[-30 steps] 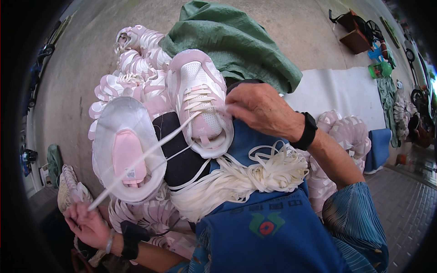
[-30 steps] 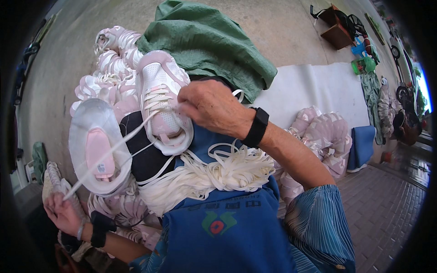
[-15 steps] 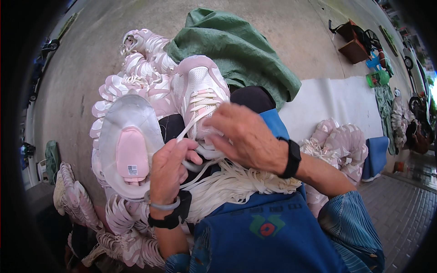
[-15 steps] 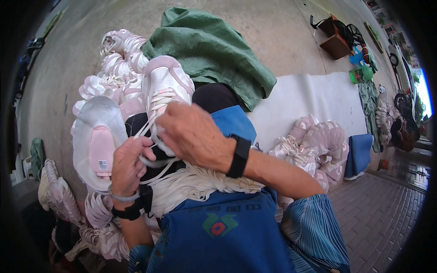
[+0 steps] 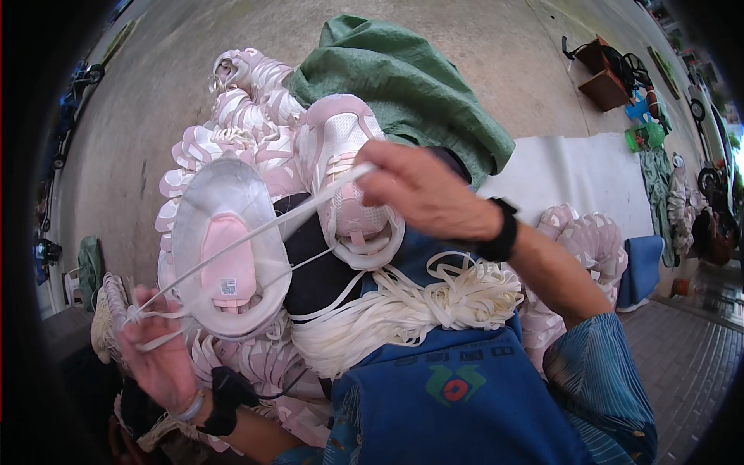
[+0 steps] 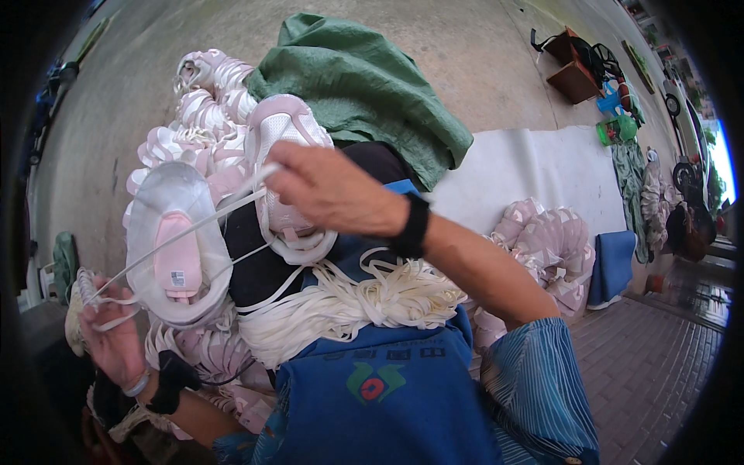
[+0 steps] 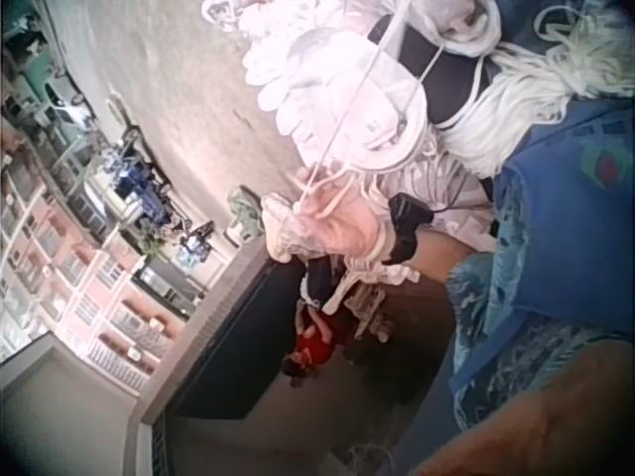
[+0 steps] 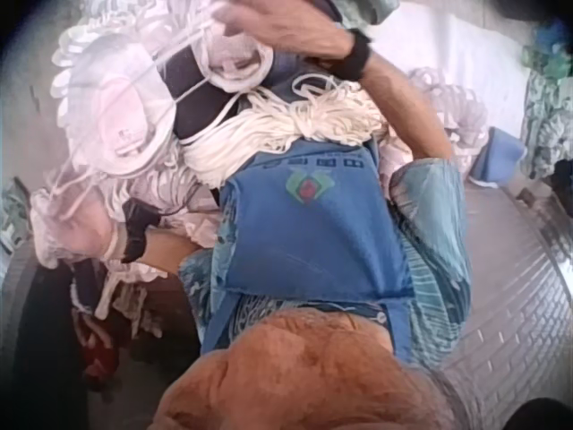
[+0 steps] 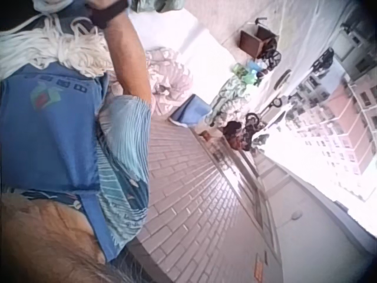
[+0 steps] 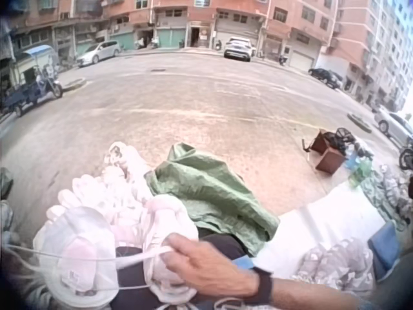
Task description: The person is lacing a pink shoe while sitting near a pile of shoe uppers.
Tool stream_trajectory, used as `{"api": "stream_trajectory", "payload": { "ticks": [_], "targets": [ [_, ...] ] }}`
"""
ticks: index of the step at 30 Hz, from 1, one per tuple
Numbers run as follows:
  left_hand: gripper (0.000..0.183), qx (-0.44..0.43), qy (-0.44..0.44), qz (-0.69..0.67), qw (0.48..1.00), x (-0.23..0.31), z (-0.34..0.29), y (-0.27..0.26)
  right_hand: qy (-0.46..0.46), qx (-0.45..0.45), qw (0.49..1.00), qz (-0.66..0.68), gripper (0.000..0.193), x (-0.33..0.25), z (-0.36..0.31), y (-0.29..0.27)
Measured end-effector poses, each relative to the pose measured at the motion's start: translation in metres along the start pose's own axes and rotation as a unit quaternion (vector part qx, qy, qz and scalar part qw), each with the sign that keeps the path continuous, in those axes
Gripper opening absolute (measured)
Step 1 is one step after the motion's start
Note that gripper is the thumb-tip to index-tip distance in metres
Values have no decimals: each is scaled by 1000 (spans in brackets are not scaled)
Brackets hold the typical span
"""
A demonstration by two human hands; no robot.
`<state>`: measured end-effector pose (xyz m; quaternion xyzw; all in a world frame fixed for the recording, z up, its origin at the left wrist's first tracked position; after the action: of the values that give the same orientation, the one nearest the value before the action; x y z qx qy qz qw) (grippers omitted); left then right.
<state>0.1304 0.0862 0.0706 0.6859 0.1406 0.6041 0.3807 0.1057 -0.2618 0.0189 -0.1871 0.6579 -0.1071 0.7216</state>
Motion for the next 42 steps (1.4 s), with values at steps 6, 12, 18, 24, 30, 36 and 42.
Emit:
{"api": "stream_trajectory", "payload": {
  "ticks": [6, 12, 18, 24, 30, 36, 42],
  "targets": [
    [31, -63, 29, -45, 997, 66, -15, -13, 59, 157, 899, 404, 26, 7, -41, -152],
    [16, -57, 146, -111, 981, 100, -25, -32, -46, 260, 873, 411, 20, 20, -115, -295],
    [25, -6, 139, -42, 989, 101, -26, -33, -27, 484, 828, 282, 20, 18, -170, -304],
    [42, 162, 85, 260, 948, 2, -12, -23, 68, -4, 992, 110, 31, 13, -86, -7],
    [23, 93, -58, 248, 963, -111, 22, 34, 391, -32, 845, 365, 29, 78, -107, 89],
    [16, 94, -112, 278, 950, -155, 24, 34, 370, 25, 760, 534, 15, 65, -100, 105],
    [16, 125, -116, 316, 933, -167, 22, 21, 363, 44, 700, 614, 18, 74, -79, 125]
  ]
}}
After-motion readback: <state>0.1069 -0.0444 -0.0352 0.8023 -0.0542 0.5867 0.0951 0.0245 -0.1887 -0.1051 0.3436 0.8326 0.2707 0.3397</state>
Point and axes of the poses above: each hand's wrist, its own z-axis towards the middle knuckle, its own y-axis out of the palm, x = y × z, the point moved 9 cm from there along z, towards the middle knuckle, and after that the axes turned 6 degrees about -z, right-handed, at the moved point
